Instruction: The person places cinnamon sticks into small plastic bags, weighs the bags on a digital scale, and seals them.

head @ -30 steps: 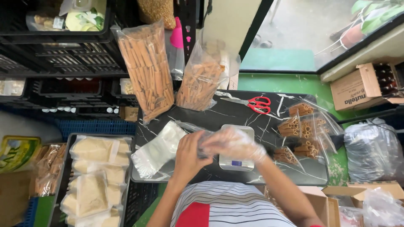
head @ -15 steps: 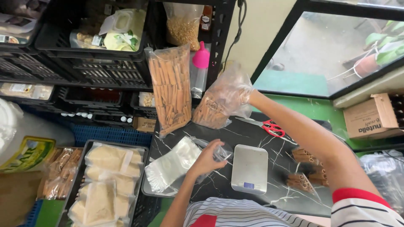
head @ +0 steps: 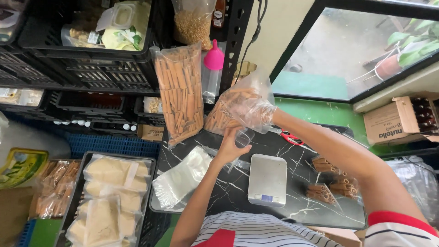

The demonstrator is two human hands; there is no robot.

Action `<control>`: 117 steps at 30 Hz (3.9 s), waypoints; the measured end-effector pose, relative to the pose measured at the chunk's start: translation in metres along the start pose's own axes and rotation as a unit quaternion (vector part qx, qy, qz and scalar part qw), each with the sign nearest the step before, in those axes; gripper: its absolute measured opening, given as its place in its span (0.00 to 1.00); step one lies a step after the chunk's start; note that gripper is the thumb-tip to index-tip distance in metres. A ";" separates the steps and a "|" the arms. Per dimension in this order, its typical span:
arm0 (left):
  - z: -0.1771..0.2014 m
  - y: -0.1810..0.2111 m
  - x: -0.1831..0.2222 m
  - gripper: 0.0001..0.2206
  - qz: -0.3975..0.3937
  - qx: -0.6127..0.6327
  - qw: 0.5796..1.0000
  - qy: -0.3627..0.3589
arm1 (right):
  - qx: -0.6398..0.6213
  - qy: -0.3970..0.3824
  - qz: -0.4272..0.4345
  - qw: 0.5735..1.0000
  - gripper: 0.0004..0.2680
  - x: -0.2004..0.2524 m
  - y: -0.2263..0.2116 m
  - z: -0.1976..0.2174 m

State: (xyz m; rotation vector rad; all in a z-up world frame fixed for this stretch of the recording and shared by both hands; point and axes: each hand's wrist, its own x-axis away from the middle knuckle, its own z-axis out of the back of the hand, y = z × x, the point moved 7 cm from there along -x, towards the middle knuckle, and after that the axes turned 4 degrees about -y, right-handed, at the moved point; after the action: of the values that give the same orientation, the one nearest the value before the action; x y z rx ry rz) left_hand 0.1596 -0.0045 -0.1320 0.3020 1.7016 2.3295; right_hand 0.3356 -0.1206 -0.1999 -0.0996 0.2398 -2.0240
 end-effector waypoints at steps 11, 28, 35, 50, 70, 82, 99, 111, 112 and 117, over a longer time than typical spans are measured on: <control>-0.005 -0.004 0.005 0.39 -0.009 0.008 1.000 0.005 | 0.049 -0.015 -0.007 0.999 0.20 -0.011 0.041 -0.012; -0.012 -0.013 -0.001 0.39 -0.033 0.013 0.999 0.004 | -0.033 0.073 -0.119 0.990 0.15 -0.008 -0.001 0.037; -0.017 -0.022 -0.006 0.41 -0.040 0.018 0.999 0.013 | -0.070 0.107 -0.165 0.978 0.13 -0.001 -0.039 0.042; -0.015 -0.016 -0.004 0.39 -0.024 0.017 1.000 0.003 | -0.138 0.186 -0.269 0.935 0.09 0.024 -0.020 0.116; 0.021 0.025 0.017 0.37 -0.064 0.078 0.994 0.053 | -0.421 0.327 -0.467 0.706 0.06 0.107 0.030 0.128; 0.050 0.102 0.034 0.40 -0.097 0.042 0.991 0.080 | -0.313 0.411 -0.087 0.852 0.11 0.099 -0.111 0.284; 0.052 0.159 0.062 0.44 -0.173 0.038 0.982 0.069 | -0.259 0.226 -0.218 0.914 0.06 0.071 -0.223 0.294; 0.034 0.113 0.054 0.44 -0.159 0.084 0.983 0.042 | -0.084 0.176 -0.045 0.980 0.05 0.052 -0.267 0.286; 0.035 0.116 0.055 0.43 -0.160 0.092 0.982 0.040 | -0.067 0.181 -0.019 0.981 0.05 0.050 -0.276 0.295; 0.042 0.137 0.060 0.41 -0.161 0.142 0.976 0.022 | 0.036 0.194 -0.009 0.980 0.06 0.055 -0.239 0.289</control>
State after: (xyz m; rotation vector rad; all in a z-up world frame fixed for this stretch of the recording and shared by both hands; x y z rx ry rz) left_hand 0.1056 0.0121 0.0122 0.0188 1.9404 1.8783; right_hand 0.1516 -0.1026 0.1310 0.3419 0.4111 -2.0550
